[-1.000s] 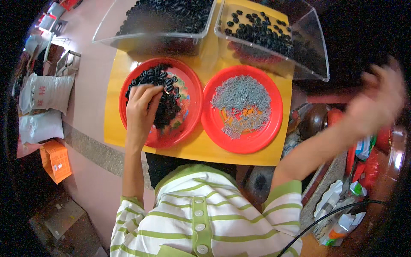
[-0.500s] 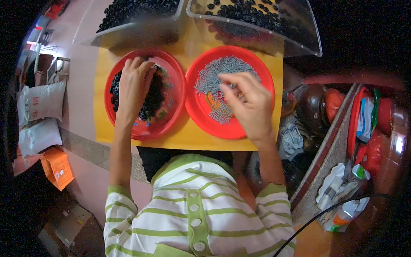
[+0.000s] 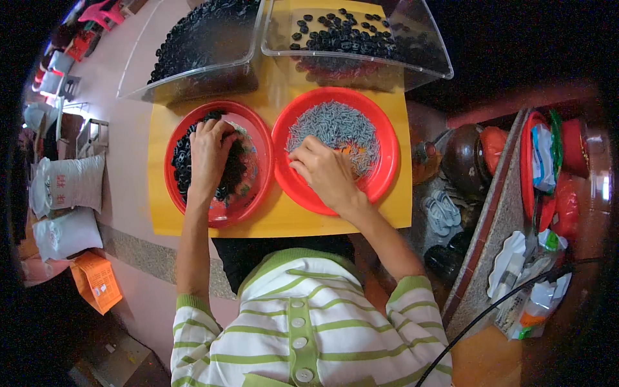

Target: The person sits at a table and assembles small black plastic lock bodies with metal pins. They pick a black plastic component from a red tray, insert a metal pin from a second red tray, and place the assembled unit into a clear plastic bin. The process is repeated continuously throughout the video.

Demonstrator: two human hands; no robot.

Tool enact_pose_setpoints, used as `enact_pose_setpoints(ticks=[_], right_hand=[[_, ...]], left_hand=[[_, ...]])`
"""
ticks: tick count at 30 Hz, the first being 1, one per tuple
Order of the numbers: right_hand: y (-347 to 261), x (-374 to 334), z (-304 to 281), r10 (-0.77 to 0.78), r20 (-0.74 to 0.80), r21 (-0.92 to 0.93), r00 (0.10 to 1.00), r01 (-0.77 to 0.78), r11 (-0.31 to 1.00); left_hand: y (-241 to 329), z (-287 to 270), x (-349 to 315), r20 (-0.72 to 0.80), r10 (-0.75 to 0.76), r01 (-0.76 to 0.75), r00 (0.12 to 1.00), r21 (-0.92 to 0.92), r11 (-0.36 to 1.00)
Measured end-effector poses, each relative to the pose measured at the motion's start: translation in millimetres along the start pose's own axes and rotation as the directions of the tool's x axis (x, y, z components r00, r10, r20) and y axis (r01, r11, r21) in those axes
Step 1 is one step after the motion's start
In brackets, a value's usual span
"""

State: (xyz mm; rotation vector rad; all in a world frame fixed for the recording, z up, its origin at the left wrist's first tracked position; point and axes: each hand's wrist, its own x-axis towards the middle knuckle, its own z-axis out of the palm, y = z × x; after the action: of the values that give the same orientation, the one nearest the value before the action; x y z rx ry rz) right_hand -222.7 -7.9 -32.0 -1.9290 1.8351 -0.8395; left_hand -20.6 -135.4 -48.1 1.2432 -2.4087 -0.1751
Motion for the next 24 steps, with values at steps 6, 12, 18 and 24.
enact_pose_setpoints(ticks=[6, 12, 18, 24], right_hand=[[5, -2, 6, -0.052, -0.027, -0.032, 0.998, 0.051, 0.998], [8, -4, 2, -0.072, -0.008, -0.009, 0.997, 0.072, 0.997], [6, 1, 1, -0.066, 0.055, -0.038, 0.996, 0.068, 0.997], [9, 1, 2, -0.136, 0.094, -0.196, 0.986, 0.152, 0.969]], left_hand=[[13, -12, -14, 0.093, -0.009, 0.018, 0.996, -0.092, 0.996], [9, -12, -23, 0.031, -0.001, 0.004, 1.000, -0.094, 0.996], [9, -11, -24, 0.022, -0.014, 0.016, 1.000, -0.090, 0.996], [8, -13, -19, 0.027, -0.044, 0.047, 0.999, -0.125, 0.991]])
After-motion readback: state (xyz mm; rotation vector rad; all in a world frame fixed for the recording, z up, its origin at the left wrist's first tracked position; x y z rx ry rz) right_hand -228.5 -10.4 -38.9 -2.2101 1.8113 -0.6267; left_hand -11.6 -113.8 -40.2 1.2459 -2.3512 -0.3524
